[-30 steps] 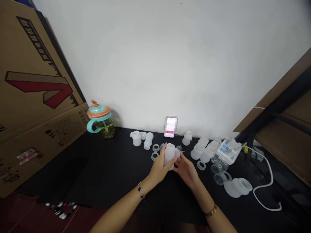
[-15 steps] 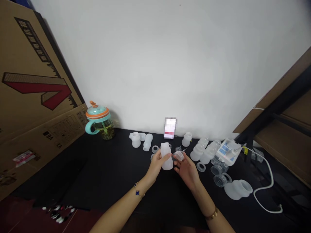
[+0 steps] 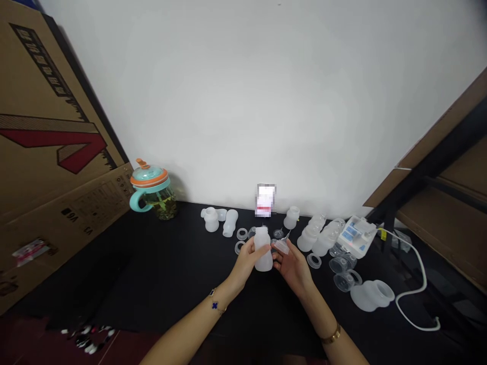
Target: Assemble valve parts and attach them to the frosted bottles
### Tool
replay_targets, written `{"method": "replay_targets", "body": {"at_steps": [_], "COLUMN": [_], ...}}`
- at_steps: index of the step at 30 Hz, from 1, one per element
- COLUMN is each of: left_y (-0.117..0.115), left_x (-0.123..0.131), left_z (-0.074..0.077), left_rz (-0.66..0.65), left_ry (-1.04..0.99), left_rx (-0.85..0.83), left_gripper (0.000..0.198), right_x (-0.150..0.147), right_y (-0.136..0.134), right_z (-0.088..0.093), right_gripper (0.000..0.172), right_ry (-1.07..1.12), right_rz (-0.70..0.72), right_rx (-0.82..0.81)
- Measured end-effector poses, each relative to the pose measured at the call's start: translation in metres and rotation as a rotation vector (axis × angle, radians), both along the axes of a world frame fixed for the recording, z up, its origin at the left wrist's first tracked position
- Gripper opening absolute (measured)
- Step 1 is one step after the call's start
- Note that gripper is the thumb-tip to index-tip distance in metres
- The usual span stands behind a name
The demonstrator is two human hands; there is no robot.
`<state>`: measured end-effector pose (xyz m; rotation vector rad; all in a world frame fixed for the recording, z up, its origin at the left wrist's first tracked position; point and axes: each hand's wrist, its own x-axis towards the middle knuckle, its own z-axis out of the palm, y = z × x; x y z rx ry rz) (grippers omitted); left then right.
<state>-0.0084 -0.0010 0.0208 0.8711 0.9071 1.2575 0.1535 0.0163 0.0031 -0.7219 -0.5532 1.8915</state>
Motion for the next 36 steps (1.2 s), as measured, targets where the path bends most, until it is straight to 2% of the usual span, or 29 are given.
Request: {"method": "replay_targets", "body": {"at_steps": [7, 18, 23, 28, 36], "left_y": [-0.0019, -0.0022, -0.0023, 0.0004, 0.001], "left_x": [0.0009, 0.002, 0.0016, 0.0004, 0.0], "left_z": [0.0017, 0.0023, 0.0014, -0.0018, -0.0017], "left_rz": [-0.016, -0.049, -0.047, -0.018, 0.003], "left_ry": [0.004, -0.035, -0.043, -0.046, -0.044], "left_rx": [0.01, -0.042, -0.031, -0.032, -0.033], "left_gripper": [0.045, 0.049, 0.046, 0.047, 0.049], "right_x": [-0.0001, -0.0007, 0.0023, 0.0039, -0.0002], "right_y": [-0.0005, 0.0026, 0.0006, 0.0, -0.002], "right_z": [-0.0024, -0.0052, -0.0029, -0.0035, -0.0013], "right_gripper": [0.018, 0.018, 0.031, 0.048, 0.05], "right_ry": [-0.025, 0.075, 0.095, 0.081, 0.009], "right_rz": [-0.072, -0.061, -0.04, -0.047, -0.05], "right_rx": [-0.037, -0.052, -0.052, 0.015, 0.103]}}
